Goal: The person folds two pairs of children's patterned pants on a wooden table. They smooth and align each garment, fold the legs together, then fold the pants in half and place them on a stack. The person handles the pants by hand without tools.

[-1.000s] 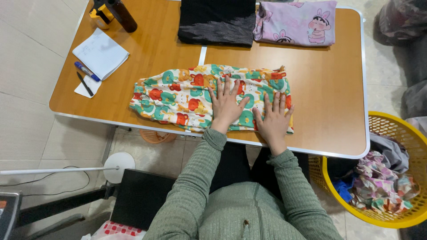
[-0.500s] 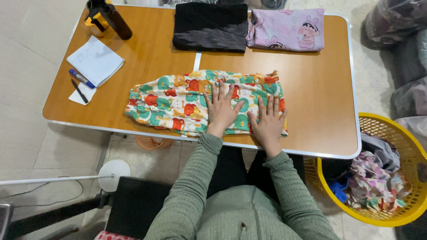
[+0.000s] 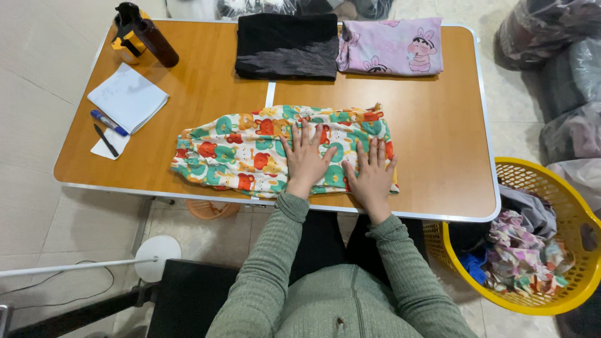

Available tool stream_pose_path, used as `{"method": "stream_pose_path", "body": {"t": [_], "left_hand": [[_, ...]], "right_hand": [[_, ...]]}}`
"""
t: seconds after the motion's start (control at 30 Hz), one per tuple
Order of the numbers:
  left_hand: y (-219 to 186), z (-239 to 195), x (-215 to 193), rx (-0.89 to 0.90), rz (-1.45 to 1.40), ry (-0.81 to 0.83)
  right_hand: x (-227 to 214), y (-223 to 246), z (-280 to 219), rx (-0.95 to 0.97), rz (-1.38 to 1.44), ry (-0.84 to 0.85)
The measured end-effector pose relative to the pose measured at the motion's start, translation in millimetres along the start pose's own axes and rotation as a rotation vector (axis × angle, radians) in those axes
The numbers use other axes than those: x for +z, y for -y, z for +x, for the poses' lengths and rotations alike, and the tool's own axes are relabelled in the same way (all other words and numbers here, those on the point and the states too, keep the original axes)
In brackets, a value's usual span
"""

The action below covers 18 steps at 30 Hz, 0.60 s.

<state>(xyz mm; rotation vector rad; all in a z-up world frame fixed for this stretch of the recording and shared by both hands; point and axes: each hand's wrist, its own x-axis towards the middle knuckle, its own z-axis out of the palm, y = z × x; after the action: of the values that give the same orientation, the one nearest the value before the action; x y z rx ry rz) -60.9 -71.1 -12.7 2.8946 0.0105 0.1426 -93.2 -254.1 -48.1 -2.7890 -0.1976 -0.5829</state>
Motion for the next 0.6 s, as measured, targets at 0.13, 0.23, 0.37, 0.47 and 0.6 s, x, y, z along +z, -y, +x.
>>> {"method": "stream_pose_path", "body": {"t": [0.13, 0.23, 0.37, 0.47, 0.6], "left_hand": [[-0.7, -0.3, -2.5, 0.001, -0.018, -0.002], [-0.7, -1.0, -4.0, 0.001, -0.025, 0.005], [-0.3, -0.7, -3.0, 0.003, -0.024, 0.004], [0.5, -0.2, -0.6, 0.004, -0.022, 0.007], [1.4, 0.3, 1.4, 0.011, -0.027, 0.004]], "right_hand": [[-0.8, 0.3, 0.2, 0.0, -0.009, 0.004], [-1.0, 0.5, 0.1, -0.004, -0.02, 0.003], [-0.7, 0.2, 0.2, 0.0, -0.012, -0.002], [-0.4, 0.2, -0.3, -0.003, -0.008, -0.012], [-1.3, 0.3, -0.2, -0.005, -0.005, -0.006]]}}
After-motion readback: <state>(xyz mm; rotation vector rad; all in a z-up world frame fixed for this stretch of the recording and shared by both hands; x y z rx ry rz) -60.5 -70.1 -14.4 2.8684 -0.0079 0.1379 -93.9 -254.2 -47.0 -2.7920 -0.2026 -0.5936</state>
